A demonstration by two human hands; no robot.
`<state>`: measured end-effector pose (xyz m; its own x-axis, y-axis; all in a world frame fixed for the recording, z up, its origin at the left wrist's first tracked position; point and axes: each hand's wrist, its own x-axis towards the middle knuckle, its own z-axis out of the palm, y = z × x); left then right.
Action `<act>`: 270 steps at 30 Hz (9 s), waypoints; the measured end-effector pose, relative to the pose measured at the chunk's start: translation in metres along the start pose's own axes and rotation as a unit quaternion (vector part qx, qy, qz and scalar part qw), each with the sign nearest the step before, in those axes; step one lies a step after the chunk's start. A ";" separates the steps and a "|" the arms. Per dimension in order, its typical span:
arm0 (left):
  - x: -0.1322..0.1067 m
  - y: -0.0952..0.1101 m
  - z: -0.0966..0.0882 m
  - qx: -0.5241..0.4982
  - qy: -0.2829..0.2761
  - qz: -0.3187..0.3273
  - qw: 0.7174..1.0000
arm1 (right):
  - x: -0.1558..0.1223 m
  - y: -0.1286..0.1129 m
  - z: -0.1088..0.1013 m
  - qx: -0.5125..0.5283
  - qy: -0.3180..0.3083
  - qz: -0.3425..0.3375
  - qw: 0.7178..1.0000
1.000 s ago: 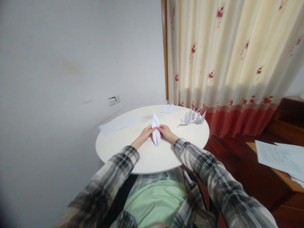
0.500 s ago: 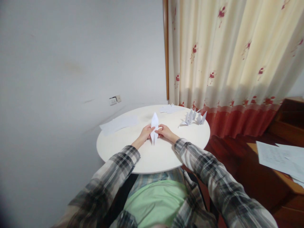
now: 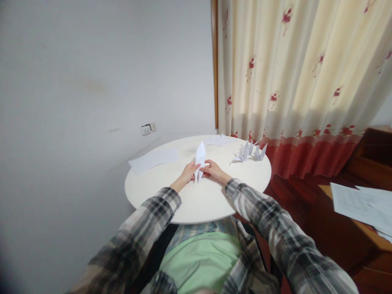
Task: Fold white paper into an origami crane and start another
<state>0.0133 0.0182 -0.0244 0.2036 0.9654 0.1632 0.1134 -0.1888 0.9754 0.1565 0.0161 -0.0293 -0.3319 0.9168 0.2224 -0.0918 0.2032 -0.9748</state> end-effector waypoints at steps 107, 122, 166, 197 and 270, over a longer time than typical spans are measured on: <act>0.008 -0.003 -0.003 0.014 0.090 0.094 0.991 | 0.010 0.003 -0.008 -0.066 0.125 -0.110 0.984; 0.009 -0.005 -0.003 0.038 0.072 0.143 0.986 | 0.008 0.001 -0.007 -0.062 0.128 -0.098 0.985; 0.006 -0.003 -0.002 -0.021 0.088 0.103 0.991 | 0.014 0.016 -0.009 -0.074 0.098 -0.114 0.986; -0.008 0.014 0.002 0.209 0.193 0.307 0.908 | -0.011 -0.015 0.000 -0.241 0.176 -0.286 0.911; 0.009 -0.003 0.001 -0.071 0.093 0.119 0.986 | -0.007 -0.014 0.001 -0.208 0.168 -0.211 0.940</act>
<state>0.0155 0.0276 -0.0264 0.0254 0.9157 0.4011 -0.0557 -0.3993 0.9151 0.1597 0.0064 -0.0176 -0.0269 0.7673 0.6407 0.2500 0.6258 -0.7389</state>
